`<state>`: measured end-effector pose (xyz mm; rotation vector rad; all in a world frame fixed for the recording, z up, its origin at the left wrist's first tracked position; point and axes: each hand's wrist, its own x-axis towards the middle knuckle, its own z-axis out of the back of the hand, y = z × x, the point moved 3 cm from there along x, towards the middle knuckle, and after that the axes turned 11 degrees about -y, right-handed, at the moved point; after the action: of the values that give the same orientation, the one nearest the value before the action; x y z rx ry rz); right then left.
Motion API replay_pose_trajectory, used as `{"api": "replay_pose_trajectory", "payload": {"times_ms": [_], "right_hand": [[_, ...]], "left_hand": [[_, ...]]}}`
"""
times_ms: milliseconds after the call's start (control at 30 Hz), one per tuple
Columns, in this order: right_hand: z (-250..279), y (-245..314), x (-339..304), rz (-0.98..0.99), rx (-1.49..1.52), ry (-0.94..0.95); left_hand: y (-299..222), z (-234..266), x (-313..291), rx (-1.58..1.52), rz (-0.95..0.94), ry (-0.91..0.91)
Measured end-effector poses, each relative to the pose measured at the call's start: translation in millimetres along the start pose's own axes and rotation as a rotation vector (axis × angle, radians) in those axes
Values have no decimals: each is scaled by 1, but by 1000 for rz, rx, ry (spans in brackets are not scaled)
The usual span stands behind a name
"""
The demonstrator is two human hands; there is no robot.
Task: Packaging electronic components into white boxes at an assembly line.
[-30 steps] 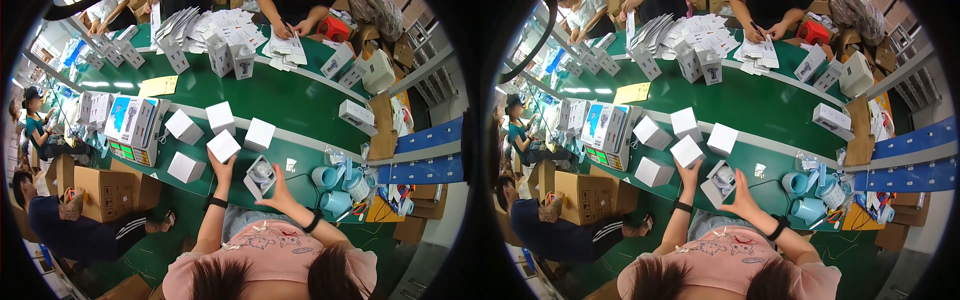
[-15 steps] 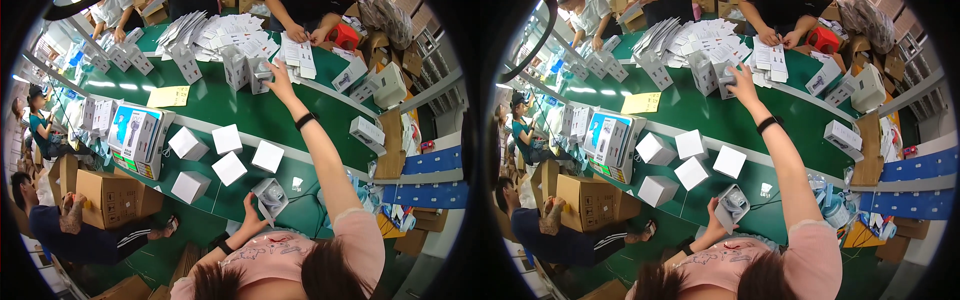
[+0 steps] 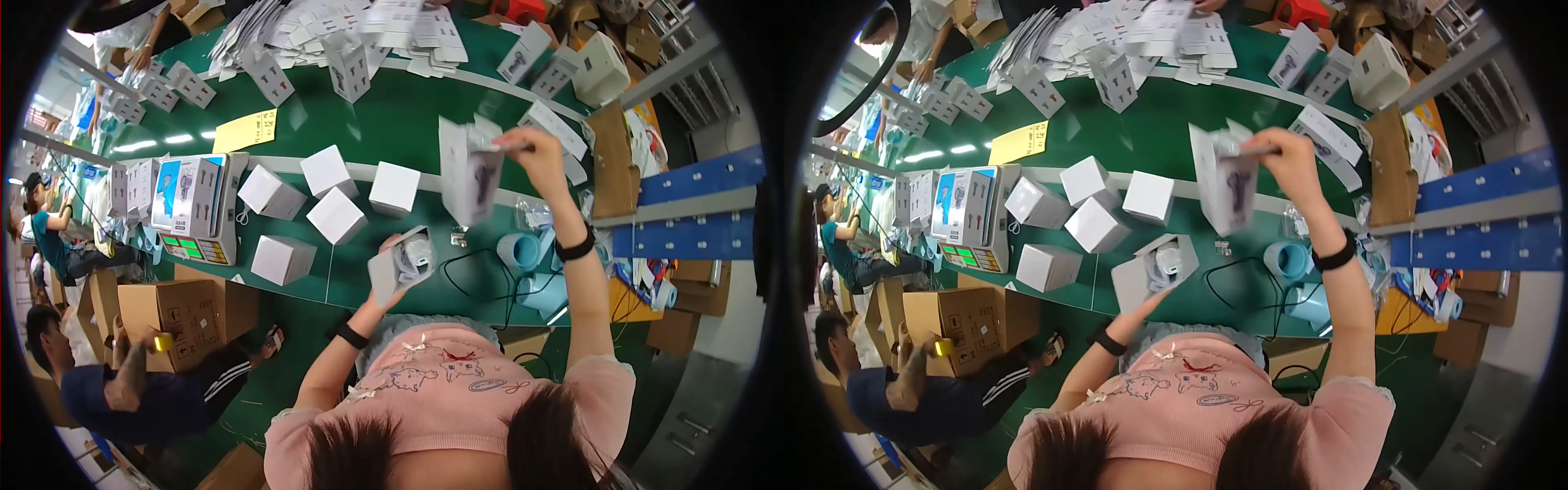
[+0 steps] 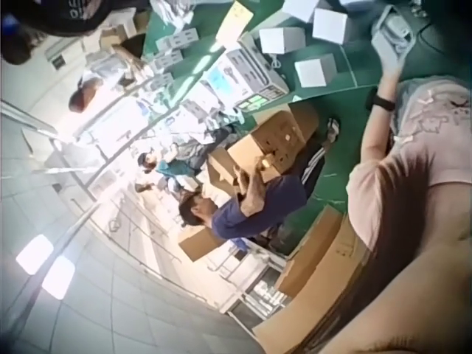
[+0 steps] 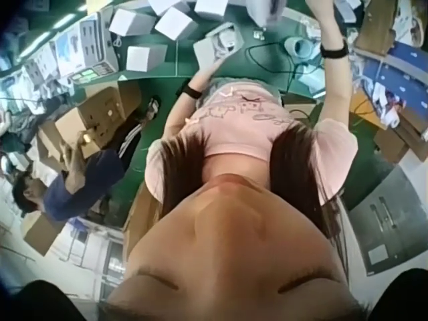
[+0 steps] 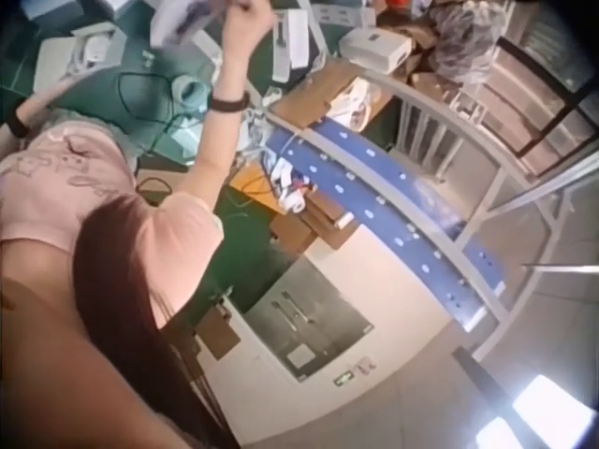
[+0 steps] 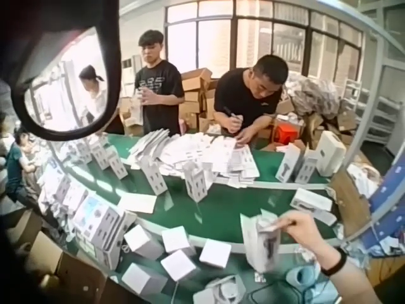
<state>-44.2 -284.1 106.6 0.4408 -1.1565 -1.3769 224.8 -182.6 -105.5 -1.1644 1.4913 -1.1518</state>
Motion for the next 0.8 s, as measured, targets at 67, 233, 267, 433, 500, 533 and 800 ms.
{"api": "replay_pose_trajectory", "payload": {"times_ms": [67, 233, 267, 433, 500, 533, 800], "right_hand": [[14, -1, -34, 1, -76, 12], [28, -15, -92, -44, -95, -115], [29, -18, -98, -37, -91, -116], [20, -45, -119, -18, -66, -153], [12, -55, -124, 44, -148, -59], [12, -46, -121, 50, -143, -55], [15, 61, -5, 190, -546, 523]], "left_hand": [[-3, 1, 7, 105, -157, 80], [-11, -4, 14, 445, -445, 196], [-10, -7, 11, 471, -424, 167], [-30, -7, 0, 455, -371, 56], [-47, -11, -12, 492, -395, 18], [-54, -12, -19, 527, -410, -23], [-54, 0, -8, 403, -336, -140]]}}
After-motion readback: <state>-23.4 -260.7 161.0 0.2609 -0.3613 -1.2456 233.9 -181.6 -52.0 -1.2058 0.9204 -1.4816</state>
